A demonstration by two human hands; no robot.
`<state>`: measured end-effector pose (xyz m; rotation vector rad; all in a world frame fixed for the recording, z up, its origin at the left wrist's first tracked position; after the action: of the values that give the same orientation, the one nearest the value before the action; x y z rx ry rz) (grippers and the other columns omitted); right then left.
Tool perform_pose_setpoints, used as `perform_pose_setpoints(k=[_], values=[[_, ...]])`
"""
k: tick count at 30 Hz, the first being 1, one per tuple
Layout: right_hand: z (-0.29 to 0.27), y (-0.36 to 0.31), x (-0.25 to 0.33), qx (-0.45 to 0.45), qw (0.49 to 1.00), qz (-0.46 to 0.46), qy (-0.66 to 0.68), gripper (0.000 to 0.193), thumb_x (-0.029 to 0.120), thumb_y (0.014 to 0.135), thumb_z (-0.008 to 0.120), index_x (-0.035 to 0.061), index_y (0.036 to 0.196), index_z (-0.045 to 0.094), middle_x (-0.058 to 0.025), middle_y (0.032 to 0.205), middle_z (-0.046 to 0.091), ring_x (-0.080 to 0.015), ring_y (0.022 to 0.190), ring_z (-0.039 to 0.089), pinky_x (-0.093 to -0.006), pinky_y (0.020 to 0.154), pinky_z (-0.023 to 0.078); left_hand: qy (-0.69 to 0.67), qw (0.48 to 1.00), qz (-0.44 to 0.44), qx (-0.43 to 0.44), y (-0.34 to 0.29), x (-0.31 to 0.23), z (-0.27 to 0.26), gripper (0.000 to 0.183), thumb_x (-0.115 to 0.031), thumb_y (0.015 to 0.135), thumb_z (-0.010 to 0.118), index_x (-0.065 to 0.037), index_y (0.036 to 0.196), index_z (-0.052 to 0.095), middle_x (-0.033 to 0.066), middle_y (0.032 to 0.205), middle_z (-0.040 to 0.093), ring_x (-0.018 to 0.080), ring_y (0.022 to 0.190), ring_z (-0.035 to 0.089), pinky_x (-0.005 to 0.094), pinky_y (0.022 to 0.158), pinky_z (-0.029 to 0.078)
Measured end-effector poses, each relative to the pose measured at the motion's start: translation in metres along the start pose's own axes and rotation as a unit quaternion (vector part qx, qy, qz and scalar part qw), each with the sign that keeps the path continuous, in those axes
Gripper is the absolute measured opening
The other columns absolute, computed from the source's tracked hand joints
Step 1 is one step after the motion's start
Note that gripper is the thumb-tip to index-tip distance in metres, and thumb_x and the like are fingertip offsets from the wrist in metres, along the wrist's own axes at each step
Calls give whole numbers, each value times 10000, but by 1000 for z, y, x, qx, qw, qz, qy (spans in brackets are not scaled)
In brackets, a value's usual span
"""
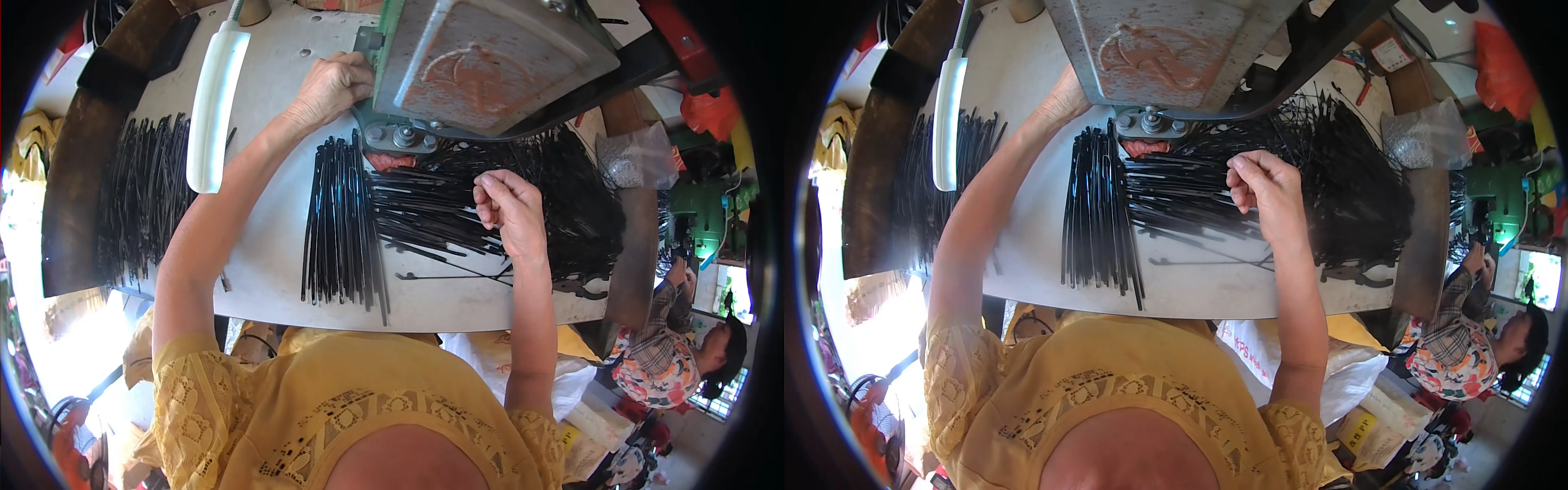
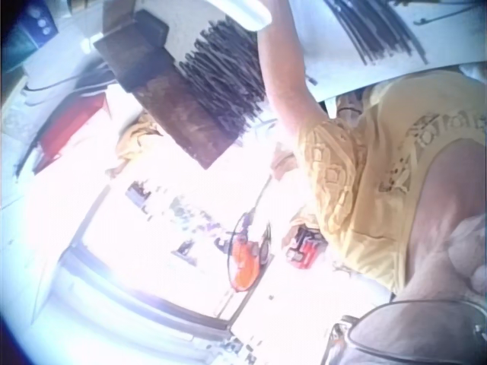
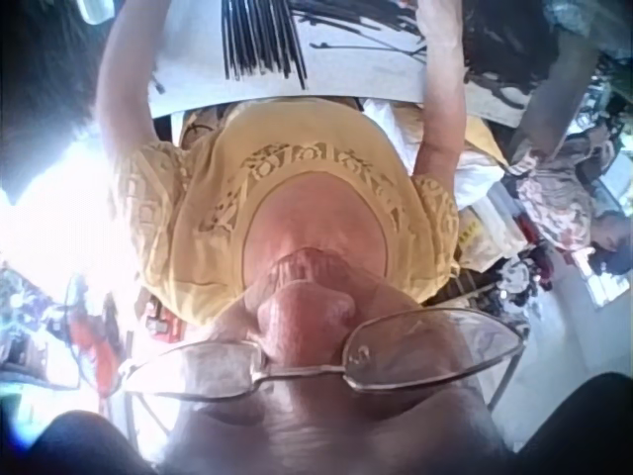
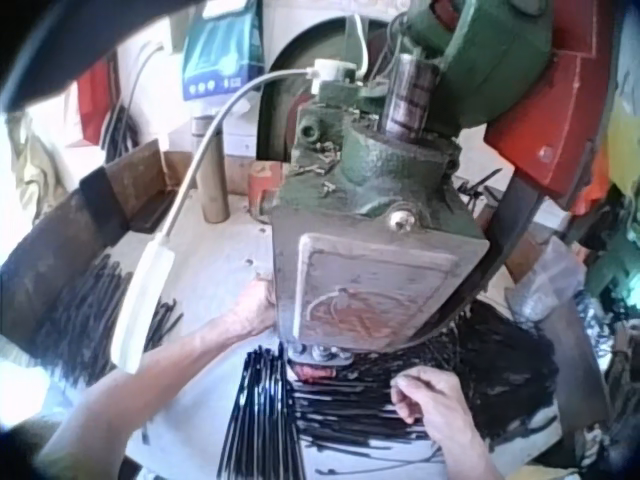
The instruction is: The person attaches small metal fasteners to plastic strips by inserting each fastener and strip into a press machine, crimping them together, and laying the assembled strips on the table.
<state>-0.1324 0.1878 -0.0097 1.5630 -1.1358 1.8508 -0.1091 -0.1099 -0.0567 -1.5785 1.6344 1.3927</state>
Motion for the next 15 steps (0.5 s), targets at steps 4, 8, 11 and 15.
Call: perform_pose_setpoints(k=[4, 8, 11, 15], values=[[-2, 1, -3, 5, 1000, -3, 6, 164, 140, 827, 538, -18, 816, 578, -46, 666, 544, -75, 495, 476, -184, 407, 365, 138, 989, 44, -34, -1, -19, 8, 112, -143, 707, 597, -65, 780, 632, 49, 826, 562, 239, 850, 529, 381, 761, 391], [0, 2, -4, -3, 1000, 9, 6, 159, 134, 828, 535, -19, 819, 577, -46, 668, 545, -77, 495, 476, -189, 412, 367, 338, 930, 134, -57, -6, -23, 10, 96, -133, 727, 560, -71, 796, 587, 66, 784, 526, 237, 842, 517, 365, 738, 375], [-1, 1, -4, -6, 1000, 8, 8, 157, 131, 827, 534, -20, 820, 576, -46, 669, 545, -77, 497, 476, -190, 412, 365, 378, 907, 170, -68, -6, -25, 12, 84, -127, 734, 544, -97, 806, 574, 54, 779, 512, 212, 845, 508, 345, 735, 360], [0, -1, -4, -2, 1000, 2, 14, 154, 128, 828, 533, -20, 823, 574, -45, 668, 545, -78, 501, 480, -190, 410, 361, 347, 929, 114, -55, -5, -20, 7, 109, -158, 757, 545, -75, 818, 579, 71, 810, 535, 228, 834, 514, 348, 735, 364]])
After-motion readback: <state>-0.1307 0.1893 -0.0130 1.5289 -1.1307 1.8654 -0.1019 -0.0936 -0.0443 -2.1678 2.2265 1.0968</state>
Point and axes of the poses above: each hand's wrist, its own y-axis towards the middle knuckle, its own z-axis out of the palm, x = y × z, the point moved 2 cm from there along y, towards the middle knuckle
